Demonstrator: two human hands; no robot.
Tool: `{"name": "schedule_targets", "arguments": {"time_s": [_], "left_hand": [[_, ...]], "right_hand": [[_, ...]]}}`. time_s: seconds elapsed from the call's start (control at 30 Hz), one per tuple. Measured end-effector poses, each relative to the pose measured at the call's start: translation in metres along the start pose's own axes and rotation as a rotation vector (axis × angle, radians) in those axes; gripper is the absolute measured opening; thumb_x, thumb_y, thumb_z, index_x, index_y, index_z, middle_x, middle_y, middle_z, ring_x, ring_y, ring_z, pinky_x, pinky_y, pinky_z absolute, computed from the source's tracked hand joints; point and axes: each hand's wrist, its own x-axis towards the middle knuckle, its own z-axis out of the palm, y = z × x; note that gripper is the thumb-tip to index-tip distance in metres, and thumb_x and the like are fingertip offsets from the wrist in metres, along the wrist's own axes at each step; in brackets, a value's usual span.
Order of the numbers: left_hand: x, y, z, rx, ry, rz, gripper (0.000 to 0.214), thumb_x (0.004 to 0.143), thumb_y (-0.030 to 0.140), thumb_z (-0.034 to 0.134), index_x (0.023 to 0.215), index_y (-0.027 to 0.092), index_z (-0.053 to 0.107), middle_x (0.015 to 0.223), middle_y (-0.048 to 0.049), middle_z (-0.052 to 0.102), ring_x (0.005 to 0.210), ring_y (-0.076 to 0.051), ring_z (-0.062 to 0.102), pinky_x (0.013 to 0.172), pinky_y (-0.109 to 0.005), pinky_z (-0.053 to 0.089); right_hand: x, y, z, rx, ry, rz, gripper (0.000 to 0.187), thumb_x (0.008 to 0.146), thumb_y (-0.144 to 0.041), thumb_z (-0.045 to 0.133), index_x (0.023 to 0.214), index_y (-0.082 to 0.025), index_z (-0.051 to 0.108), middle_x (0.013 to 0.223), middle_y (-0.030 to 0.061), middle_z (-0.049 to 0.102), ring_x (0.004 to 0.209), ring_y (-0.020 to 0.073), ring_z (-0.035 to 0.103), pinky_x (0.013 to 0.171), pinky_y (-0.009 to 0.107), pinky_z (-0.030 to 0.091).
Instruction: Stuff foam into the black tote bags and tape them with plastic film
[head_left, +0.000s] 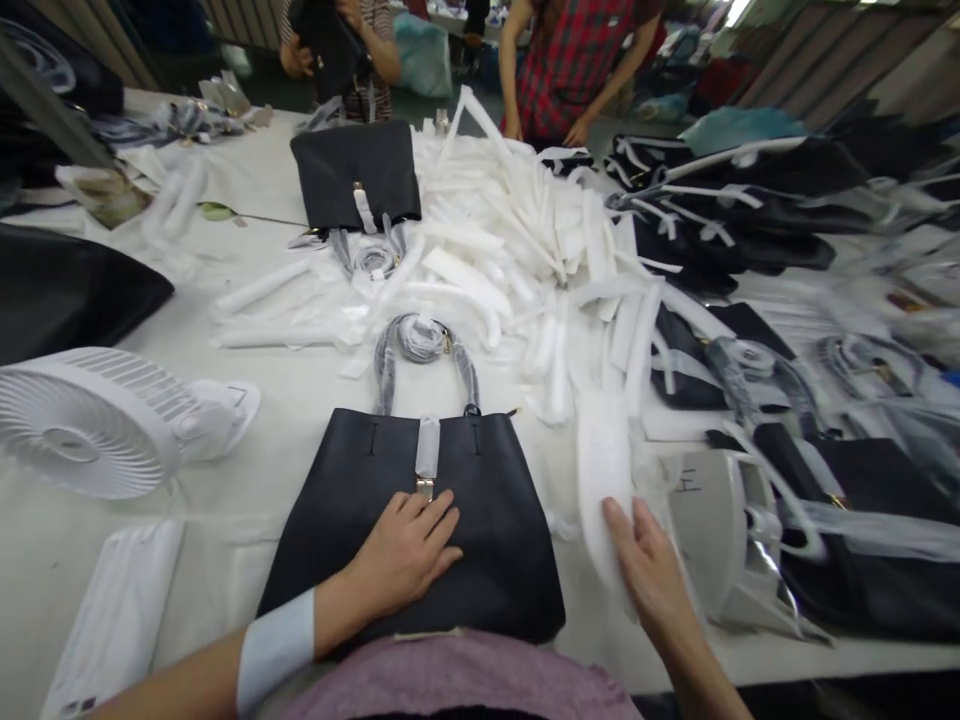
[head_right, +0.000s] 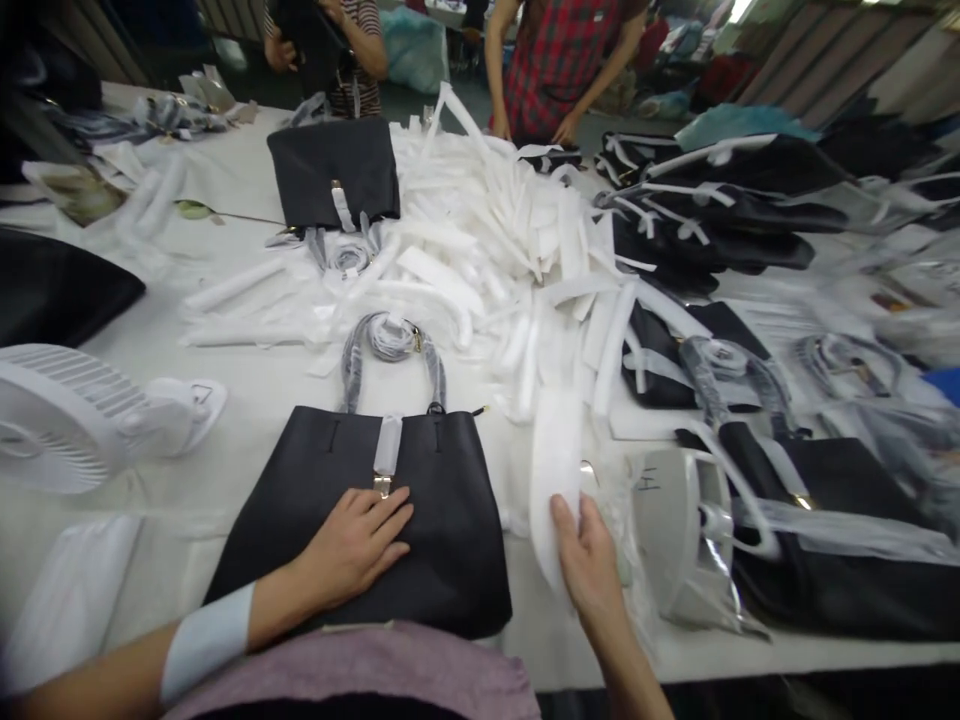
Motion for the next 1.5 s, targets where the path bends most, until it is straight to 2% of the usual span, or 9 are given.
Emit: {"name": "schedule_targets", "arguments": {"time_s": [0.1,0.2,0.37,0.47,0.63,0.8,0.93,1.13,1.5], "left_hand": [[0.041,-0.003,-0.019,-0.055,-0.132,0.130,0.049,0.097,0.024,0.049,0.144,0.019,0.038,0.156,-0.0176,0.028,0.106,-0.025,0.062,0.085,-0.039,0.053],[0.100,-0.005,-0.036,-0.067,-0.303,0.269,0.076,0.089,0.024,0.063,0.152,0.025,0.020,0.162,-0.0194,0.005,0.102,-0.026,0.066,0.077,-0.035,0.056],[0.170,-0.004,-0.037,-0.003,-0.546,0.362,0.075,0.071,0.045,0.083,0.133,0.023,0.048,0.140,-0.0140,0.046,0.091,-0.029,0.069,0.066,-0.034,0.056],[0.161,-0.003,-0.031,0.062,-0.424,0.387,0.058,0.072,0.047,0.082,0.115,0.019,0.055,0.117,-0.0080,0.058,0.076,-0.024,0.068,0.057,-0.032,0.052],[0.108,-0.007,-0.024,0.106,-0.009,0.407,0.009,0.096,0.029,0.055,0.094,0.020,0.054,0.106,-0.0028,0.061,0.066,-0.015,0.061,0.051,-0.027,0.044],[0.093,-0.006,-0.020,0.060,0.236,0.427,0.023,0.102,0.022,0.035,0.090,0.018,0.054,0.100,-0.0035,0.064,0.061,-0.012,0.056,0.051,-0.026,0.040],[0.096,-0.005,-0.019,0.025,0.276,0.421,0.026,0.103,0.024,0.033,0.090,0.018,0.055,0.100,-0.0039,0.065,0.064,-0.013,0.058,0.053,-0.026,0.043],[0.097,-0.008,-0.024,-0.013,0.279,0.441,0.027,0.103,0.025,0.033,0.085,0.019,0.053,0.094,-0.0026,0.064,0.061,-0.013,0.056,0.051,-0.026,0.041],[0.100,-0.005,-0.028,0.102,0.198,0.452,0.012,0.098,0.024,0.051,0.087,0.019,0.055,0.104,-0.0029,0.065,0.067,-0.015,0.053,0.055,-0.030,0.039]], "right_hand": [[-0.024,0.000,0.024,0.246,-0.129,0.101,0.051,0.087,-0.062,0.047,0.108,-0.018,0.060,0.102,0.0120,0.070,0.097,0.0282,0.065,0.085,0.039,0.053],[-0.027,0.002,0.035,0.206,-0.132,0.075,0.049,0.085,-0.062,0.048,0.100,-0.018,0.061,0.093,0.0103,0.069,0.088,0.0265,0.065,0.080,0.039,0.052],[-0.021,-0.009,0.024,-0.085,-0.074,0.021,0.049,0.083,-0.060,0.047,0.100,-0.017,0.061,0.069,0.0036,0.061,0.060,0.0205,0.054,0.062,0.034,0.045],[-0.021,-0.021,0.006,-0.122,-0.053,0.009,0.046,0.083,-0.053,0.046,0.107,-0.017,0.059,0.065,0.0005,0.058,0.054,0.0183,0.051,0.059,0.032,0.042],[-0.026,-0.039,-0.012,-0.114,0.089,0.023,0.022,0.080,-0.039,0.041,0.088,-0.021,0.051,0.046,-0.0100,0.029,0.040,0.0150,0.037,0.046,0.028,0.029],[-0.029,-0.053,0.012,-0.032,0.035,-0.102,0.024,0.086,-0.043,0.043,0.087,-0.021,0.051,0.048,-0.0098,0.030,0.039,0.0137,0.037,0.046,0.028,0.028],[-0.026,-0.048,0.035,-0.017,-0.001,-0.145,0.034,0.094,-0.051,0.044,0.076,-0.022,0.048,0.050,-0.0083,0.034,0.039,0.0118,0.037,0.047,0.027,0.027],[-0.022,-0.039,0.054,-0.095,-0.051,-0.355,0.033,0.100,-0.045,0.039,0.089,-0.019,0.057,0.059,-0.0016,0.054,0.054,0.0155,0.055,0.055,0.026,0.032],[-0.011,-0.056,0.037,-0.383,-0.574,-0.206,0.031,0.085,-0.027,0.059,0.057,-0.018,0.051,0.053,-0.0003,0.054,0.052,0.0123,0.047,0.052,0.027,0.020]]}}
